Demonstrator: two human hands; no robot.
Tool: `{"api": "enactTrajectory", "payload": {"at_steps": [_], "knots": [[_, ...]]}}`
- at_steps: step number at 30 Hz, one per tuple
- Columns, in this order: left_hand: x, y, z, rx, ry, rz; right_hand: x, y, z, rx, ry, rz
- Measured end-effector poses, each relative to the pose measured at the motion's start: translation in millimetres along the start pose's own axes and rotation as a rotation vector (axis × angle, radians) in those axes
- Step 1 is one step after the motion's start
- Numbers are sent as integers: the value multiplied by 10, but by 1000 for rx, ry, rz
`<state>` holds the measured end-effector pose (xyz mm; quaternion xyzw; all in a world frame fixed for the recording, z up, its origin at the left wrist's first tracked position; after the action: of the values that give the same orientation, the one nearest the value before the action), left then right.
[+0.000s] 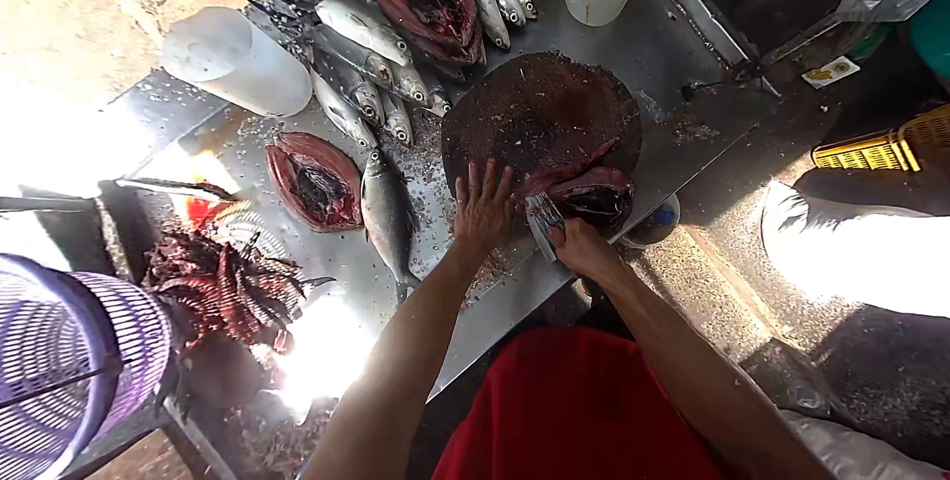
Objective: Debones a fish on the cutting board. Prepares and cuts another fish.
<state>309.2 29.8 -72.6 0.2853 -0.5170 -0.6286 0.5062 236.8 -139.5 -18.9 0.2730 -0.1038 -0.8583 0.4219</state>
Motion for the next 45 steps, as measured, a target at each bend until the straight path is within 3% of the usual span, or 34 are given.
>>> {"api": "enactTrajectory", "payload": {"at_steps": [5,7,9,12,15,18,21,23,24,25,28,29,31,35,39,43,45], "knots": [[-69,245,-180,158,64,177,47,-68,-45,0,-19,-3],[128,552,-276,212,-14,228,47,-111,-39,-11,-30,-47],[595,912,-422,229,-173,272,63,-116,-47,-11,-42,-58],[1632,1047,-632,120,-472,220,62,-129,-61,62,35,-14],[2548,674,-785,-110,-694,28,-8,-128,151,160,180,63],[3005,195,-862,-392,-767,-75,135,-142,375,261,244,-31],[3173,-63,-794,-611,-789,-223,267,-246,376,259,345,0],[3196,-168,-823,-673,-709,-334,242,-222,423,312,420,146],[3203,-181,-856,-702,-662,-355,145,-128,521,-33,197,257],[3214,-165,-885,-719,-641,-337,125,-104,544,-106,132,222],[3223,-8,-907,-740,-688,-271,214,-211,378,269,312,74],[3205,33,-907,-739,-702,-291,226,-199,339,315,320,18],[3129,95,-897,-781,-687,-352,177,-116,323,314,265,-15],[2993,316,-926,-812,-654,-393,54,27,312,125,131,-12],[2660,825,-1249,-612,-526,-102,63,60,68,3,32,-9],[1805,1380,-1772,-211,-187,118,79,159,-101,-31,35,71],[1361,1468,-1819,-172,-70,170,67,238,-158,-66,48,128]]}}
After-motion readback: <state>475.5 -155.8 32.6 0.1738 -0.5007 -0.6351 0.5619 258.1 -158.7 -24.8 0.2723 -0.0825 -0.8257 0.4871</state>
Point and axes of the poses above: each hand's wrist, its own z-axis away from the middle knuckle, its own y-axis out of the back of the hand, x = y × z, the point moved 8 cm from there along -z, towards the middle knuckle, and after that the axes turned 3 degrees about -x, right-handed, at the moved point
